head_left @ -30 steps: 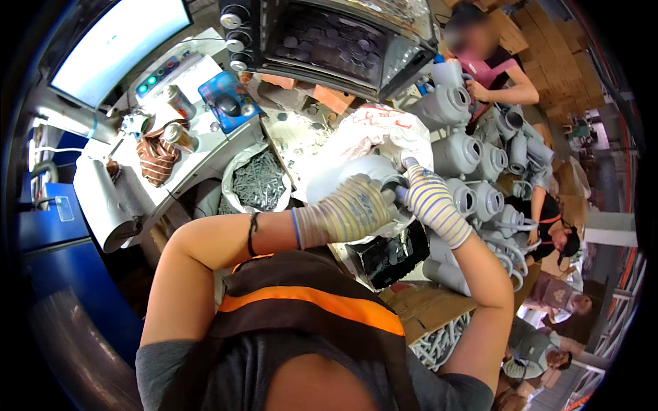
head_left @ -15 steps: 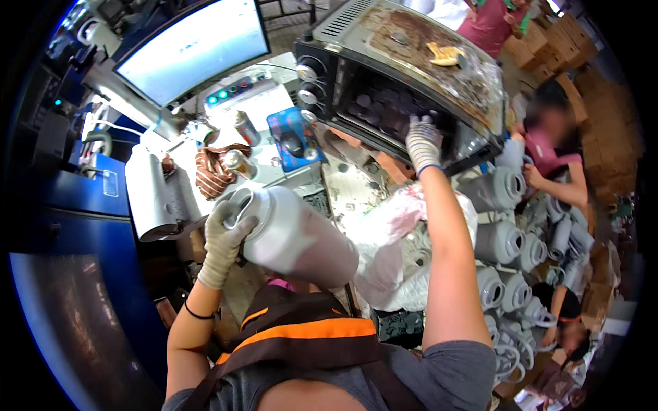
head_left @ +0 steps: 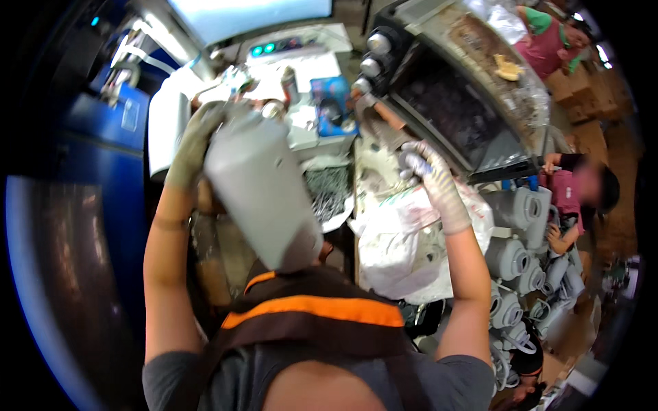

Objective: The person assembles large white jugs by removing freshly molded components from a machine, trimming excess material with a small tool, and attaching handles to the jug bodies.

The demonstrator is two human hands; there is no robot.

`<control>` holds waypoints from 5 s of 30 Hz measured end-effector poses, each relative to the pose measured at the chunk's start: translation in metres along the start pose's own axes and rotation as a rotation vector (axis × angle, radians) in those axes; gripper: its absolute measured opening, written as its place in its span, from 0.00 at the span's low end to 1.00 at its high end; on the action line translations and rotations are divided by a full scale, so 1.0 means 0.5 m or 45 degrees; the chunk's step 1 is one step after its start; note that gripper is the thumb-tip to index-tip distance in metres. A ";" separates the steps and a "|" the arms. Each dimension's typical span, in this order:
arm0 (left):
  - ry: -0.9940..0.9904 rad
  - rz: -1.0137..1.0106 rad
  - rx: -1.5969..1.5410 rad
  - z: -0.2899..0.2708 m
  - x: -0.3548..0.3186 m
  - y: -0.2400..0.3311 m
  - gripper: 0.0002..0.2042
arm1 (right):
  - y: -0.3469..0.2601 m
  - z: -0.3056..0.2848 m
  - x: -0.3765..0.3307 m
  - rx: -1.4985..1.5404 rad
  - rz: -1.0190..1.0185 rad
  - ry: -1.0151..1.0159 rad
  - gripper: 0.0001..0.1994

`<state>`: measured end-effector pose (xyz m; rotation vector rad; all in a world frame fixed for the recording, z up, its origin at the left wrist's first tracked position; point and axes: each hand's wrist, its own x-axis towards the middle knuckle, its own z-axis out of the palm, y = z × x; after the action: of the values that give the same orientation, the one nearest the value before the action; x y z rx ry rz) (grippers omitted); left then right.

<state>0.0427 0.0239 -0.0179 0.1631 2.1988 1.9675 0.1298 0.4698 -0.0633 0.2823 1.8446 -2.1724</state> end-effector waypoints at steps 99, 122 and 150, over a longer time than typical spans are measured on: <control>0.032 -0.221 -0.963 -0.105 -0.141 -0.121 0.30 | 0.218 0.404 -0.337 0.309 0.635 -0.085 0.33; 0.202 -0.129 -1.152 -0.475 -0.235 -0.101 0.23 | 0.072 0.587 -0.200 -1.348 -0.706 -0.274 0.40; 0.374 -0.449 -1.248 -0.433 -0.295 -0.379 0.19 | 0.157 0.752 -0.249 -1.741 -0.569 -0.144 0.17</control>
<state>0.1491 -0.2384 -0.1740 -0.6259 1.0204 2.6581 0.2845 0.0977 -0.0335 -0.5585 2.9394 -0.6051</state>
